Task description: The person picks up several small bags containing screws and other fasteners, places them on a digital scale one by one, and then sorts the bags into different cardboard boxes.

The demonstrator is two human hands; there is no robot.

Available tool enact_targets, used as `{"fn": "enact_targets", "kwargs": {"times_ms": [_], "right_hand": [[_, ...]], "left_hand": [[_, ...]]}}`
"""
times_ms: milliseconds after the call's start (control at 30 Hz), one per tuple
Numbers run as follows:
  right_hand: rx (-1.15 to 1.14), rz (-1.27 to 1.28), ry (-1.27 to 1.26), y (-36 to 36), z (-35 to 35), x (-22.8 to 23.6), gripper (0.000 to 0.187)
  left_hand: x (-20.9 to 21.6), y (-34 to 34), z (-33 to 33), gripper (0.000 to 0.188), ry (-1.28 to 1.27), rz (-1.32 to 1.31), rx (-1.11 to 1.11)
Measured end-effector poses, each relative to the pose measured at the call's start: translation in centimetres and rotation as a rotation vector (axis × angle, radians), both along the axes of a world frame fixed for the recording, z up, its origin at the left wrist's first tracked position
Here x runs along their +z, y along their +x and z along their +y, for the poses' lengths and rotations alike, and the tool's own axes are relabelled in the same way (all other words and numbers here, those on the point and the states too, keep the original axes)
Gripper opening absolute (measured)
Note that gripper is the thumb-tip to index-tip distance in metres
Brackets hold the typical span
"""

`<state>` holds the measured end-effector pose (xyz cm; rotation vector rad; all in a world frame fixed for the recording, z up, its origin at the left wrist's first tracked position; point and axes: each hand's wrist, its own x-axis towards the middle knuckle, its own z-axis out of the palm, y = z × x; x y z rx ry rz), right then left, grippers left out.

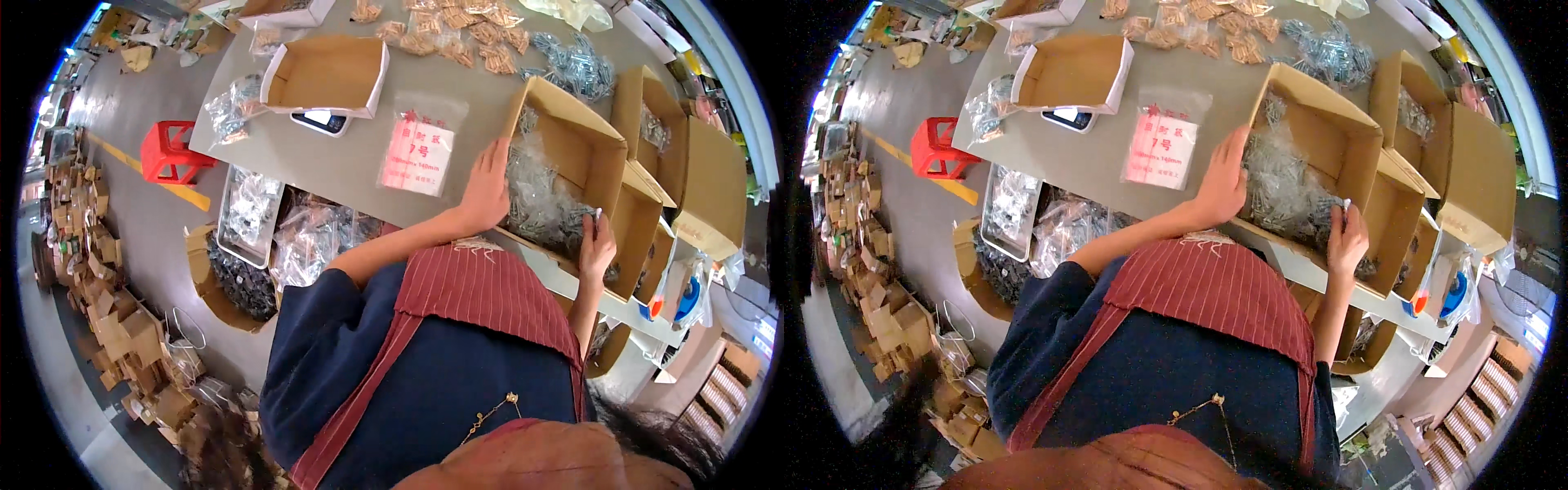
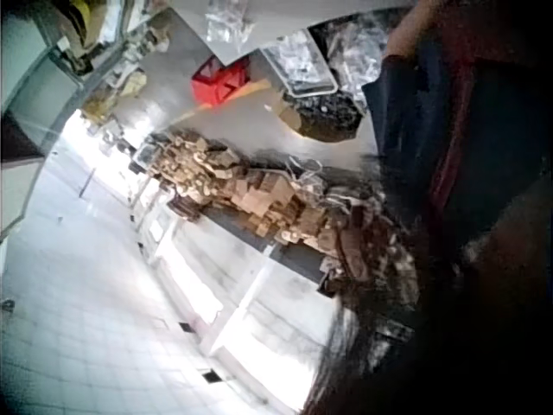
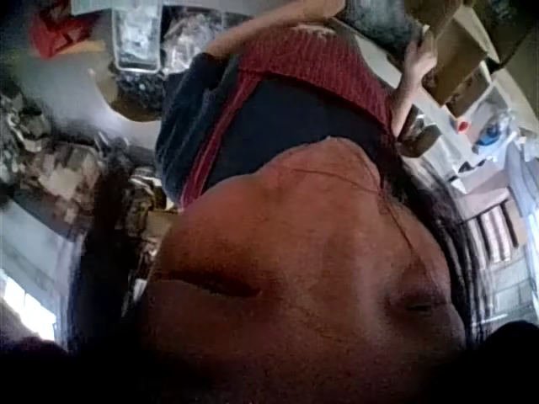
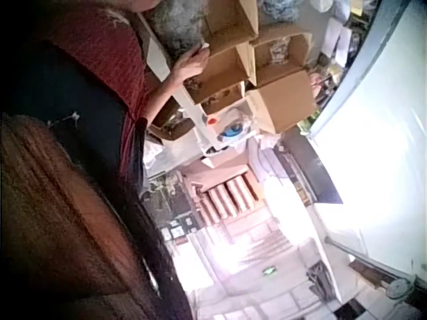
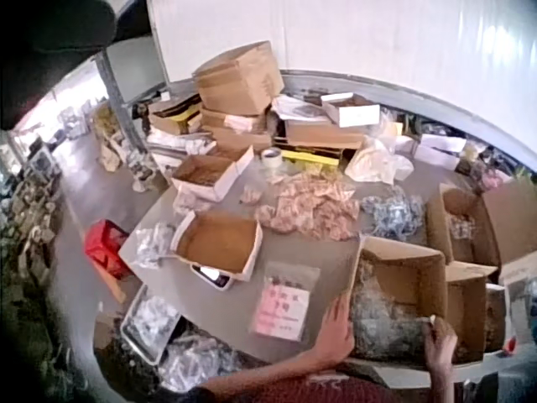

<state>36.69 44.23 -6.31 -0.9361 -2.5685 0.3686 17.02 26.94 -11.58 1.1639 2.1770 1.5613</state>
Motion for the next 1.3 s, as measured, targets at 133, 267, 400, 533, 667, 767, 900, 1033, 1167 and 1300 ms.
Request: {"fn": "enact_targets", "kwargs": {"times_ms": [133, 267, 400, 533, 667, 767, 900, 1033, 1167, 1300], "right_hand": [[-0.322, 0.587, -0.660, 1.4, 0.9, -2.2, 0.030], [-0.483, 0.893, -1.129, -0.3, 1.0, 0.3, 0.044], [-0.311, 0.640, -1.049, -5.3, -0.3, 2.7, 0.047], [0.077, -0.410, -0.573, -6.9, 2.3, 1.7, 0.046], [0.126, -0.528, -0.312, -10.0, 4.0, 4.0, 0.042], [0.203, -0.248, -0.214, -13.8, 4.1, 6.6, 0.038], [0.260, -0.163, -0.357, -18.2, 5.0, 8.2, 0.037], [0.272, -0.068, -0.323, -21.6, 7.4, 6.8, 0.034], [0.039, -0.165, -0.286, -25.7, 12.9, 2.7, 0.036], [-0.165, -0.365, 0.099, -28.4, 16.3, -2.0, 0.031]], "left_hand": [[1.2, -2.7, -2.0, 0.059, 0.019, -0.284, -0.129], [2.5, -11.4, -4.9, 0.037, -0.133, -0.307, -0.157], [6.7, -23.0, -4.5, 0.032, -0.098, -0.055, 0.049], [7.3, -34.9, -2.0, 0.039, -0.288, 0.191, 0.046], [6.2, -38.2, 1.8, 0.043, -0.699, 0.527, -0.101], [4.0, -40.0, 3.9, 0.043, -1.078, 0.423, -0.319], [1.4, -41.4, 6.3, 0.046, -1.257, 0.410, -0.412], [1.5, -41.5, 6.8, 0.054, -1.050, 0.405, -0.216], [1.5, -42.8, 6.7, 0.056, -0.881, 0.438, -0.034], [3.5, -43.1, 6.8, 0.066, -0.444, -0.054, 0.020]]}}
